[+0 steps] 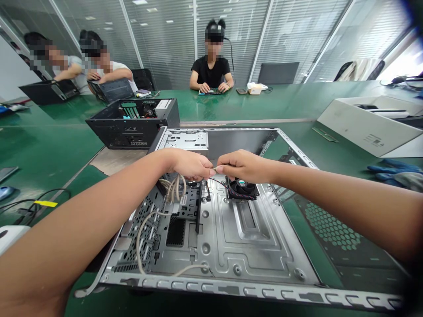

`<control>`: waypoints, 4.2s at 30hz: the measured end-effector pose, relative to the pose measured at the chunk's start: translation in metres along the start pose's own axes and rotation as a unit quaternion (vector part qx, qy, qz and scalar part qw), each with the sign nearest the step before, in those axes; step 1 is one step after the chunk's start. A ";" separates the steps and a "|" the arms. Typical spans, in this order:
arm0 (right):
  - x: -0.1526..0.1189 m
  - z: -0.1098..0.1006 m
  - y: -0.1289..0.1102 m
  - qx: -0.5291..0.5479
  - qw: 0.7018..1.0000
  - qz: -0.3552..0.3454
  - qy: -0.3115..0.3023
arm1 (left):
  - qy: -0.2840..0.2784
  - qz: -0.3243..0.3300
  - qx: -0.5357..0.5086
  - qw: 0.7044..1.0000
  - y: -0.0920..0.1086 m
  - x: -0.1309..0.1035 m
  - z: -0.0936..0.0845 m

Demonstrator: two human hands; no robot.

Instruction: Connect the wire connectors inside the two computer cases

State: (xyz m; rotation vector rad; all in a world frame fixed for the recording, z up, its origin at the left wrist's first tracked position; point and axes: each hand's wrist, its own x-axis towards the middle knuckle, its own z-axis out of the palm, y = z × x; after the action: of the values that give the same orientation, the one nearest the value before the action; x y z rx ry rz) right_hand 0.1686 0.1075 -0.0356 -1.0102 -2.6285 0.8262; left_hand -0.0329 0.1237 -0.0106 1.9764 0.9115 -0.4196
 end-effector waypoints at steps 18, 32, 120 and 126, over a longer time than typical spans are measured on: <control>0.001 0.002 0.003 -0.004 1.000 0.010 -0.012 | 0.014 0.002 0.065 0.998 0.002 -0.001 0.000; 0.002 0.002 0.001 0.046 0.998 0.025 -0.037 | 0.012 -0.007 0.138 0.990 0.002 -0.001 -0.003; 0.005 0.002 0.004 -0.012 0.997 0.015 -0.074 | 0.039 -0.030 0.218 0.975 0.008 -0.007 -0.005; 0.005 0.002 0.004 -0.014 0.997 0.017 -0.077 | 0.032 -0.029 0.227 0.973 0.009 -0.007 -0.005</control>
State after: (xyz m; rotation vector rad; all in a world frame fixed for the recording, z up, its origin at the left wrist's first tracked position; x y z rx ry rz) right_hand 0.1663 0.1121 -0.0392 -1.0413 -2.7644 0.9122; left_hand -0.0309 0.1216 0.0014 2.3930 0.9787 -0.6456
